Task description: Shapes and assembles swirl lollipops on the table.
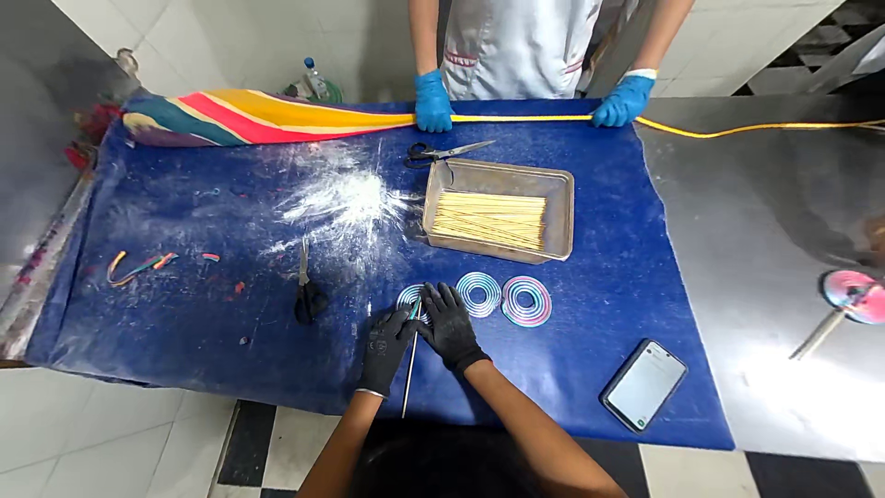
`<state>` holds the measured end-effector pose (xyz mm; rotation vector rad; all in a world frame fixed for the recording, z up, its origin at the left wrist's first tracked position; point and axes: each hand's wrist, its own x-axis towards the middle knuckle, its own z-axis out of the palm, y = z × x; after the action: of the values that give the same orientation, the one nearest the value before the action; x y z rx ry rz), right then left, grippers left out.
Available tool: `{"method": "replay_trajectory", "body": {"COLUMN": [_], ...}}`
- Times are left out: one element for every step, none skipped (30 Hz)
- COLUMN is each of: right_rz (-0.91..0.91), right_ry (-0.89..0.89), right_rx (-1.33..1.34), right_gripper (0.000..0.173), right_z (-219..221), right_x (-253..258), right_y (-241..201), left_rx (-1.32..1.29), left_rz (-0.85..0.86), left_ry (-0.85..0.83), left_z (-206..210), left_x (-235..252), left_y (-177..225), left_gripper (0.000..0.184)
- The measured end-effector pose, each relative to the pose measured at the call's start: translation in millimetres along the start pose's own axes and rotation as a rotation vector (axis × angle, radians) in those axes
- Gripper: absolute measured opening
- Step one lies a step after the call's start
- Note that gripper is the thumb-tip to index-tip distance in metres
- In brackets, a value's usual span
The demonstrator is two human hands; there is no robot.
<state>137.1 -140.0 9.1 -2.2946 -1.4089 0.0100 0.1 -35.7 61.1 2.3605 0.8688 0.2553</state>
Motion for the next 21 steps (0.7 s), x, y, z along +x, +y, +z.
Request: {"method": "replay_trajectory", "body": {"right_rz": [-0.019,-0.046,-0.083,-0.129,-0.166,-0.173,-0.162,-0.15,-0.14,-0.132,-0.125,-0.12,-0.114,-0.106,-0.098,-0.096,-0.1,-0.104,-0.104,-0.103,-0.099], "right_ry": [-0.008,-0.02,-0.031,-0.026,-0.019,-0.034,-0.07,-0.095,-0.108,-0.111,-0.111,-0.111,-0.115,-0.115,-0.111,-0.098,-0.079,-0.064,-0.061,-0.066,-0.072], "right_rx": [0.002,0.002,0.001,-0.002,-0.004,-0.004,0.004,0.013,0.02,0.032,0.043,0.054,0.065,0.065,0.065,0.062,0.06,0.057,0.051,0.041,0.045], "right_gripper": [0.072,0.069,0.065,0.062,0.059,0.059,0.06,0.061,0.062,0.064,0.068,0.076,0.085,0.091,0.094,0.095,0.095,0.095,0.096,0.096,0.096], "right_z": [0,-1,-2,-4,-5,-5,-6,-7,-8,-8,-7,-7,-7,-7,-6,-4,-2,-1,-1,-1,-1], "right_x": [1,0,-1,1,4,4,1,0,0,-1,-2,-2,-2,-3,-4,-5,-6,-6,-6,-6,-7], "right_y": [1,1,1,0,1,2,2,2,2,2,1,0,-1,-2,-3,-3,-3,-2,-2,-2,-3], "left_rx": [0.016,0.036,0.068,0.1,0.115,0.125,0.122,0.102,0.063,0.01,-0.042,-0.089,-0.129,-0.158,-0.173,-0.175,-0.18,-0.174,-0.153,-0.126,-0.085], "left_rz": [0.013,0.024,0.035,0.044,0.058,0.07,0.074,0.075,0.055,0.02,-0.02,-0.065,-0.107,-0.133,-0.143,-0.145,-0.141,-0.132,-0.116,-0.1,-0.074], "left_ry": [-0.023,-0.046,-0.059,-0.073,-0.084,-0.088,-0.093,-0.09,-0.096,-0.099,-0.105,-0.12,-0.135,-0.143,-0.152,-0.164,-0.179,-0.201,-0.218,-0.238,-0.25], "left_z": [0,1,2,2,1,3,4,5,4,2,1,-1,-3,-3,-3,-4,-4,-5,-6,-8,-9], "left_x": [3,4,4,7,10,10,8,6,7,7,6,7,9,11,12,13,14,15,16,17,18], "left_y": [0,0,0,1,2,2,0,0,1,2,4,6,8,9,10,11,11,12,12,13,14], "left_gripper": [0.033,0.033,0.033,0.033,0.032,0.033,0.033,0.033,0.033,0.032,0.031,0.031,0.032,0.032,0.032,0.032,0.032,0.033,0.033,0.032,0.03]}}
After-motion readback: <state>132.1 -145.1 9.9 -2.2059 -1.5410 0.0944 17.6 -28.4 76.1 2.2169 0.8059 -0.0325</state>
